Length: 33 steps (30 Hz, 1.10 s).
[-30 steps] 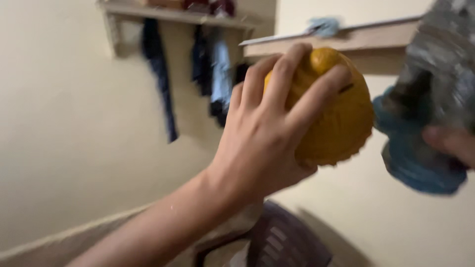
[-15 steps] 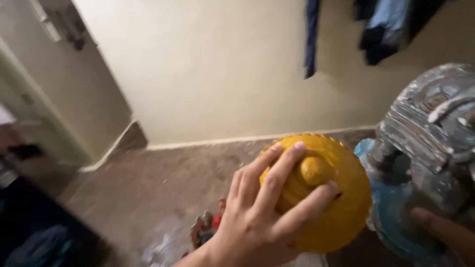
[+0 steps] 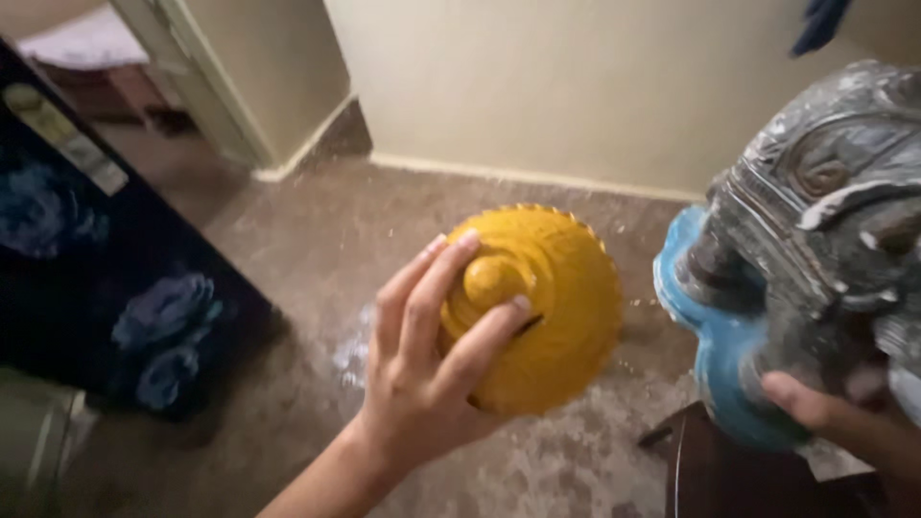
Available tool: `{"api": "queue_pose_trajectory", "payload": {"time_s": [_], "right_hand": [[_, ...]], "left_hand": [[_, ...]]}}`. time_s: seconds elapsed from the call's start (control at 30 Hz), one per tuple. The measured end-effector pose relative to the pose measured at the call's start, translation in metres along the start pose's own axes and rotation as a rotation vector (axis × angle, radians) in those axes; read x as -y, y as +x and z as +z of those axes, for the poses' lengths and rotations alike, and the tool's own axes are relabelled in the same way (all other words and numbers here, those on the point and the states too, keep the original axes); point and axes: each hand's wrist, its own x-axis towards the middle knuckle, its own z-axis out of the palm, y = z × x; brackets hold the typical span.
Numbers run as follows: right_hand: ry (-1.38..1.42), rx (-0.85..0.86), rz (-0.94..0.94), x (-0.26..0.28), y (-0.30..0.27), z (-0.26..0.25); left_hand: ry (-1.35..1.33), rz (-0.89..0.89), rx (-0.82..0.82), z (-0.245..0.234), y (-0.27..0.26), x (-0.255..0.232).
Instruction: The person takes various small figurines and decorative pots from a wall shelf and places them on the floor. The person handles the items one by one, including small statues, red and black pots, and a yellow pot, arranging them in a group on the concrete floor.
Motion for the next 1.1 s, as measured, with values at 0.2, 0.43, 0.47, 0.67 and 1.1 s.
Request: {"api": "queue_pose_trajectory", "payload": {"time_s": [0.2,0.43,0.47,0.67,1.1], "right_hand": [[-0.112,0.062,-0.403,-0.011,0.089,0.045],[-0.117,0.105,-0.326,-0.098,0.144,0.124],[-0.124,0.119,-0.3,-0.116,0.147,0.136],[-0.025,0.194,-0.136,-0.263,0.141,0.25],[-0.07,0.181,-0.373,-0.648,0.143,0.54]], "left_hand": [[0.034,-0.179,0.065,0.078,-0.035,0.037],[-0.016,-0.415,0.201,0.156,-0.122,0.091],[-0.038,-0.481,0.206,0.169,-0.139,0.101],[-0.157,-0.733,0.245,0.259,-0.298,0.147],[-0.143,-0.71,0.438,0.469,-0.725,0.232]]}}
